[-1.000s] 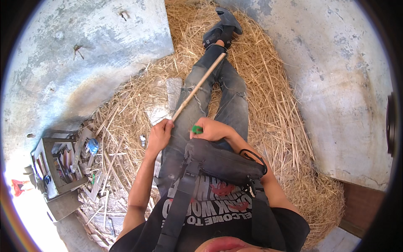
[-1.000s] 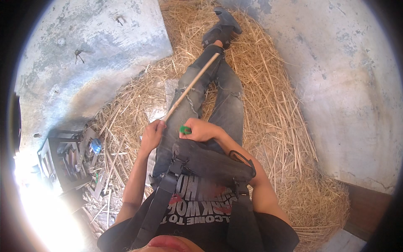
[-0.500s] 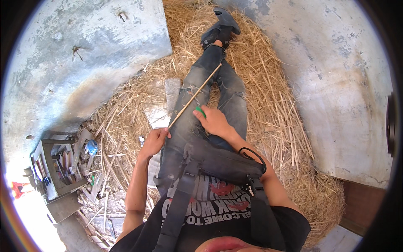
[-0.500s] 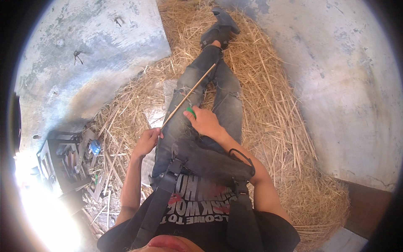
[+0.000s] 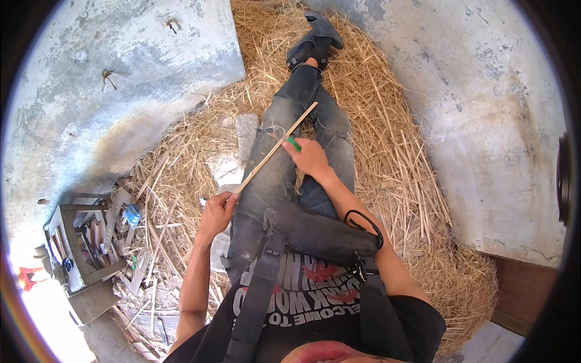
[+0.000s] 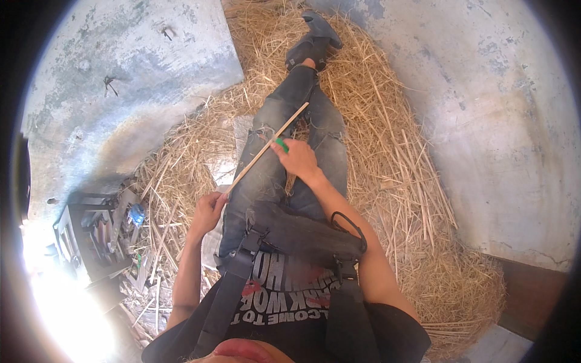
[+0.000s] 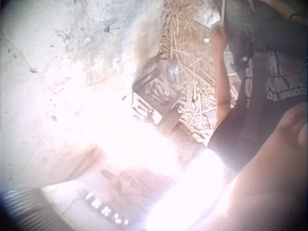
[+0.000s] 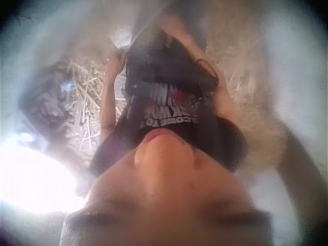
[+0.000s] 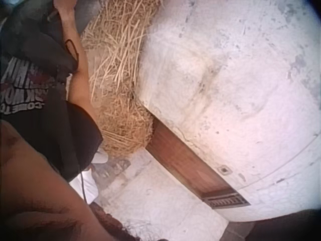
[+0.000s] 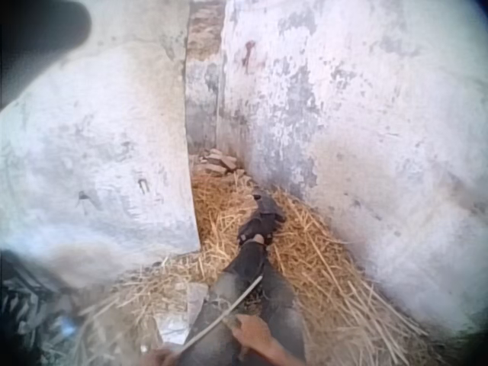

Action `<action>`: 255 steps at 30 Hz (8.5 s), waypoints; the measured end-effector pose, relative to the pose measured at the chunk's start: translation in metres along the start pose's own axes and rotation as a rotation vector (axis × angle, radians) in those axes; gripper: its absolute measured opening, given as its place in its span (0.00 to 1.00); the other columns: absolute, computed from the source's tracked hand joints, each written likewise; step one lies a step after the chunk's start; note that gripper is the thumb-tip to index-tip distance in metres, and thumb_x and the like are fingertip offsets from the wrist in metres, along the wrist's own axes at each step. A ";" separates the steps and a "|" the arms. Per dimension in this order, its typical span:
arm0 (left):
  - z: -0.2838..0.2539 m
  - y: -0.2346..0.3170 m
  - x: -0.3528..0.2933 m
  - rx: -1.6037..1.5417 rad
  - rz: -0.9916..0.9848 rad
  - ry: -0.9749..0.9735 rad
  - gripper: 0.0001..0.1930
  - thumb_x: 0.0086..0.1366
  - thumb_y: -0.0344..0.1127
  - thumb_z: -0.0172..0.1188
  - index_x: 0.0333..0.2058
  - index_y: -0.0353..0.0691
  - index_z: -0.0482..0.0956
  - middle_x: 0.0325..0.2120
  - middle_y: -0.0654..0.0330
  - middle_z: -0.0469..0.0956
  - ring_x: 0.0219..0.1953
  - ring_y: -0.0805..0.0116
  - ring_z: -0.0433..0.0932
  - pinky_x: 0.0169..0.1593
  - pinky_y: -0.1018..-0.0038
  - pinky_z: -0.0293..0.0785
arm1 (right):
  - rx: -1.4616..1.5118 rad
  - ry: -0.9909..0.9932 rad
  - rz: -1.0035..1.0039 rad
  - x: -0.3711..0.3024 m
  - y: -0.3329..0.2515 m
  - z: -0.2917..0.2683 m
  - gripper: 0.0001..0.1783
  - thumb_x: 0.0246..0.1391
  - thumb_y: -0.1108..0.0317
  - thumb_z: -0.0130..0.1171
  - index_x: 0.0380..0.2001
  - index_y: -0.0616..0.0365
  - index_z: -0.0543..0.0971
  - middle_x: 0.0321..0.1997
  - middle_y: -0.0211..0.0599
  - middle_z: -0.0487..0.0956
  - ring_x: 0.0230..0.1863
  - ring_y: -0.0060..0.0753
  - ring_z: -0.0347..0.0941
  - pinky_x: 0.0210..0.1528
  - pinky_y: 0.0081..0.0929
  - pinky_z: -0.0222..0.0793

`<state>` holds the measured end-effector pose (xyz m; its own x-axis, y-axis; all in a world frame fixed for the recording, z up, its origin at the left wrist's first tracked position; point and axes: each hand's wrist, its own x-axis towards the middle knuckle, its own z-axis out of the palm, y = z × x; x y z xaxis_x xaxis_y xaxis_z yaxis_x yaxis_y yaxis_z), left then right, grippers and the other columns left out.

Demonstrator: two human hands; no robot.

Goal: The person uses a small utility knife to shave thin layers off a long bamboo strip while sitting on the floor.

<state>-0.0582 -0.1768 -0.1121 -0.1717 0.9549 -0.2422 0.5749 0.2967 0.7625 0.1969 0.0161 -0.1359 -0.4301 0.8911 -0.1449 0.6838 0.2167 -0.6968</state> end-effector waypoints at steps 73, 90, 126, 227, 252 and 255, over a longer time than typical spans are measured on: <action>-0.031 -0.062 -0.018 -0.002 0.056 -0.113 0.15 0.78 0.38 0.55 0.38 0.34 0.84 0.14 0.68 0.61 0.18 0.80 0.57 0.23 0.73 0.54 | -0.033 0.161 0.140 0.023 0.022 -0.012 0.34 0.68 0.37 0.49 0.39 0.60 0.84 0.35 0.58 0.84 0.43 0.64 0.81 0.48 0.53 0.76; -0.049 -0.065 -0.026 -0.105 -0.147 -0.289 0.25 0.81 0.46 0.46 0.33 0.35 0.85 0.12 0.71 0.59 0.16 0.80 0.58 0.23 0.74 0.56 | -0.032 0.129 0.222 0.043 0.036 -0.057 0.36 0.69 0.37 0.48 0.34 0.63 0.83 0.36 0.59 0.84 0.42 0.62 0.82 0.45 0.54 0.76; -0.039 -0.053 -0.030 0.179 -0.011 -0.074 0.21 0.79 0.44 0.49 0.32 0.36 0.81 0.20 0.44 0.76 0.23 0.43 0.77 0.31 0.56 0.71 | 0.096 0.203 0.053 0.033 0.030 -0.002 0.26 0.76 0.54 0.41 0.42 0.66 0.81 0.40 0.64 0.82 0.46 0.72 0.76 0.49 0.57 0.72; 0.043 0.101 0.049 -1.041 -0.095 -0.436 0.25 0.75 0.45 0.60 0.64 0.39 0.74 0.62 0.53 0.77 0.58 0.61 0.81 0.51 0.71 0.77 | 1.483 0.276 0.133 -0.003 -0.012 -0.052 0.14 0.69 0.57 0.62 0.39 0.56 0.75 0.18 0.18 0.59 0.14 0.14 0.54 0.16 0.20 0.50; 0.033 0.050 0.047 0.065 0.234 0.161 0.14 0.66 0.30 0.65 0.50 0.33 0.84 0.33 0.45 0.79 0.35 0.46 0.80 0.40 0.59 0.75 | 0.166 -0.024 0.007 -0.025 -0.009 0.011 0.36 0.73 0.40 0.45 0.32 0.68 0.81 0.25 0.56 0.78 0.29 0.58 0.76 0.37 0.49 0.72; 0.040 0.044 0.055 0.047 0.277 0.152 0.17 0.66 0.28 0.65 0.53 0.34 0.83 0.32 0.45 0.78 0.33 0.47 0.80 0.40 0.59 0.75 | -0.038 -0.072 -0.015 -0.035 -0.031 0.021 0.36 0.72 0.41 0.46 0.29 0.68 0.80 0.29 0.66 0.81 0.36 0.72 0.78 0.41 0.62 0.72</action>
<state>-0.0103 -0.1117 -0.1162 -0.1191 0.9907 0.0656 0.6524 0.0282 0.7574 0.1788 -0.0299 -0.1242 -0.4808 0.8570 -0.1854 0.6979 0.2460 -0.6727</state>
